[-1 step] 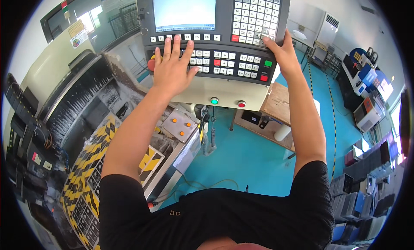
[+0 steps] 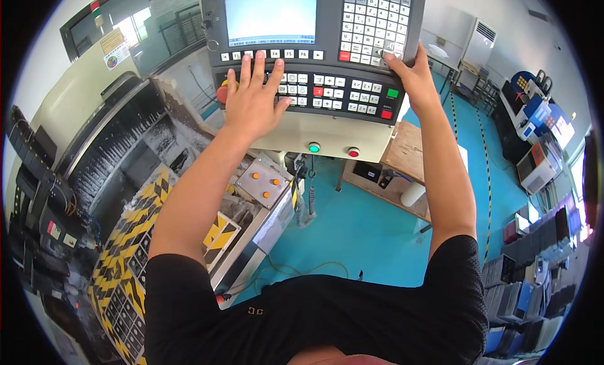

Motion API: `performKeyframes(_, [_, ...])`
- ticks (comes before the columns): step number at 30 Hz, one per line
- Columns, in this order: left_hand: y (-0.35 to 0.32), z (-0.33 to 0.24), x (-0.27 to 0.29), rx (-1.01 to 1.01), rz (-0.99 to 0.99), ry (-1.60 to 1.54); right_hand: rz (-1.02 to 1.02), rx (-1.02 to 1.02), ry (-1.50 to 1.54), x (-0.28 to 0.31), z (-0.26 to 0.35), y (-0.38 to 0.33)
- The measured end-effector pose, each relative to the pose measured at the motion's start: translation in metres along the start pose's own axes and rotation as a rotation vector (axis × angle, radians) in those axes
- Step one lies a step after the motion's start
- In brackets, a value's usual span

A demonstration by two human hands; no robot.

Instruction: Operating an industrial machining center and clearing parts with an air blower.

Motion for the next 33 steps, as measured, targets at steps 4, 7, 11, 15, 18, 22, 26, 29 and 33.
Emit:
performKeyframes(4, [0.001, -0.003, 0.001, 0.002, -0.009, -0.019, -0.026, -0.015, -0.056, -0.007, 0.004, -0.002])
performKeyframes(7, [0.001, -0.002, 0.001, -0.022, 0.02, 0.001, -0.007, 0.013, -0.029, -0.007, 0.0, -0.004])
performKeyframes(11, [0.0, 0.001, 0.001, -0.015, 0.026, 0.002, 0.004, 0.023, -0.018, -0.006, -0.006, -0.005])
performKeyframes(15, [0.0, 0.002, -0.001, -0.013, 0.027, 0.007, 0.013, 0.008, -0.035, -0.006, -0.005, -0.007])
performKeyframes(18, [0.003, -0.003, -0.002, -0.012, 0.024, -0.008, -0.014, 0.021, -0.066, 0.003, -0.014, -0.004])
performKeyframes(22, [0.001, 0.001, -0.002, -0.006, 0.012, 0.007, -0.069, -0.022, -0.038, -0.006, -0.008, 0.003])
performKeyframes(26, [0.0, 0.001, 0.001, 0.01, 0.005, -0.015, -0.154, -0.022, -0.143, -0.025, 0.014, 0.01])
performKeyframes(29, [0.001, -0.002, 0.002, 0.004, 0.011, -0.007, -0.203, 0.062, -0.201, -0.029, 0.017, 0.011])
performKeyframes(33, [0.003, -0.004, 0.0, -0.008, 0.03, -0.013, -0.162, 0.041, -0.128, -0.012, 0.005, 0.014])
Point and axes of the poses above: each hand's wrist, its own y-axis towards the middle knuckle, its own x-axis out of the back of the hand, z = x × y, the point moved 1 cm from there along y, towards the middle knuckle, and after that the axes turned 7 degrees about x, right-handed, at the moved point
